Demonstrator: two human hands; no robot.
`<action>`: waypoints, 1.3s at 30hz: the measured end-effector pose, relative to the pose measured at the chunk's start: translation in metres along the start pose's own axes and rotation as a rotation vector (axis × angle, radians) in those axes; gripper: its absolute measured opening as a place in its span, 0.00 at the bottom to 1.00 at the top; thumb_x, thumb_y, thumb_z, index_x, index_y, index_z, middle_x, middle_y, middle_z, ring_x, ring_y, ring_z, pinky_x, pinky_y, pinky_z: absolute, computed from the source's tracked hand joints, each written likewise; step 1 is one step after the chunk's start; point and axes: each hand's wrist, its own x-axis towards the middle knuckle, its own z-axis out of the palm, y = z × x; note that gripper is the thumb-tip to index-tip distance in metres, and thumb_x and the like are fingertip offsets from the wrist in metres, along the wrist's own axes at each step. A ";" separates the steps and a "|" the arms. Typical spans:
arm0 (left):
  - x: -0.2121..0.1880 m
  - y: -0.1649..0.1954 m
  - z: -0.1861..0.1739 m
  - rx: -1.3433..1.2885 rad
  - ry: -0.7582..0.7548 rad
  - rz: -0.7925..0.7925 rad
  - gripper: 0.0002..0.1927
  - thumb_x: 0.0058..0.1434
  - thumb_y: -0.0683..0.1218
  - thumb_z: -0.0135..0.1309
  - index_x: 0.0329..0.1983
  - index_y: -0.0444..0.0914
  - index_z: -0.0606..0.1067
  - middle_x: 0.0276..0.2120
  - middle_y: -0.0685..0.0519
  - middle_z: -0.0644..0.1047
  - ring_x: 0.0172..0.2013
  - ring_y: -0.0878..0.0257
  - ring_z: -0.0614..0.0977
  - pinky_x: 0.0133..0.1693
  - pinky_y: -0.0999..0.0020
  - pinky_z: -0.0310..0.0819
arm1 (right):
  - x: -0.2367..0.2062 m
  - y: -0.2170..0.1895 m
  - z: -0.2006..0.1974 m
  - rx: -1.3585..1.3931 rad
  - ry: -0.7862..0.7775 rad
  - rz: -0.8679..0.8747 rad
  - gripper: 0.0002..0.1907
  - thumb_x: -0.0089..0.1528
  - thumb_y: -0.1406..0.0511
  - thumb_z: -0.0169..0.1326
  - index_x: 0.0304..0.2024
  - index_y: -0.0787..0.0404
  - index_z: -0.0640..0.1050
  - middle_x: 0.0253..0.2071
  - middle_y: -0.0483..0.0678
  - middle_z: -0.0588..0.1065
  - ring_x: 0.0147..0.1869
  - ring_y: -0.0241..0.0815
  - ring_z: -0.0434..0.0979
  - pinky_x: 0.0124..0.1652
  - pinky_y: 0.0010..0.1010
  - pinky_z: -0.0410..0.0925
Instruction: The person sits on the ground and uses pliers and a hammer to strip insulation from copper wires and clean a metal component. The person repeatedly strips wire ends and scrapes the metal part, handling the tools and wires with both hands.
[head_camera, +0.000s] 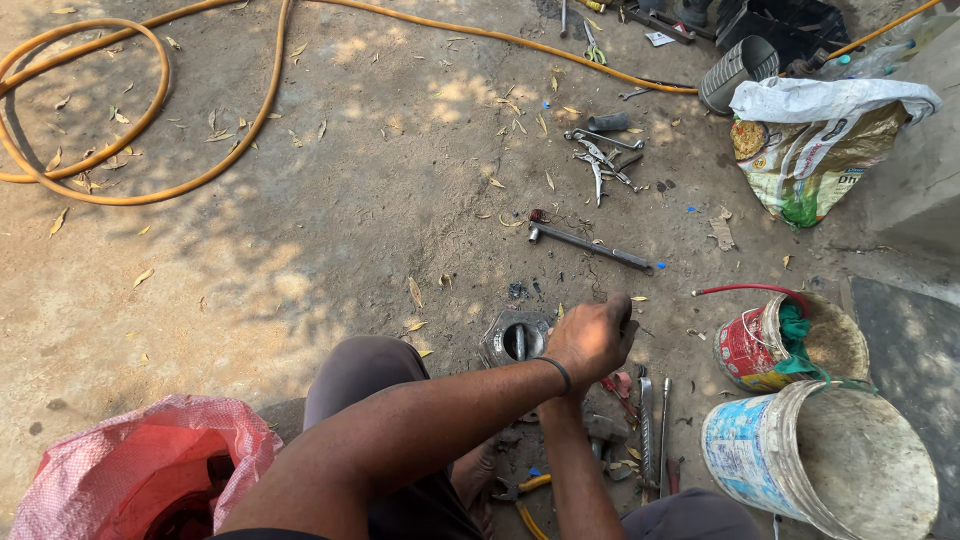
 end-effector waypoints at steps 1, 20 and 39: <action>-0.001 0.004 -0.004 0.008 0.017 -0.020 0.12 0.65 0.50 0.54 0.44 0.38 0.73 0.33 0.40 0.82 0.38 0.39 0.83 0.40 0.43 0.75 | 0.000 -0.003 0.010 -0.033 0.032 -0.047 0.11 0.66 0.60 0.58 0.34 0.59 0.73 0.23 0.41 0.69 0.24 0.33 0.69 0.27 0.26 0.65; 0.004 0.056 -0.110 -1.416 -1.227 0.086 0.23 0.71 0.49 0.51 0.60 0.26 0.71 0.31 0.48 0.80 0.32 0.62 0.84 0.41 0.64 0.79 | -0.100 -0.210 0.059 0.953 -1.133 0.519 0.24 0.69 0.48 0.55 0.28 0.53 0.65 0.17 0.37 0.57 0.17 0.31 0.55 0.24 0.26 0.52; 0.027 -0.009 -0.014 0.030 -0.040 -0.265 0.17 0.65 0.52 0.54 0.46 0.34 0.75 0.37 0.34 0.80 0.43 0.34 0.81 0.47 0.43 0.74 | -0.051 -0.094 0.008 -1.231 -0.347 -0.478 0.10 0.61 0.64 0.53 0.32 0.67 0.77 0.31 0.63 0.77 0.35 0.66 0.77 0.35 0.54 0.67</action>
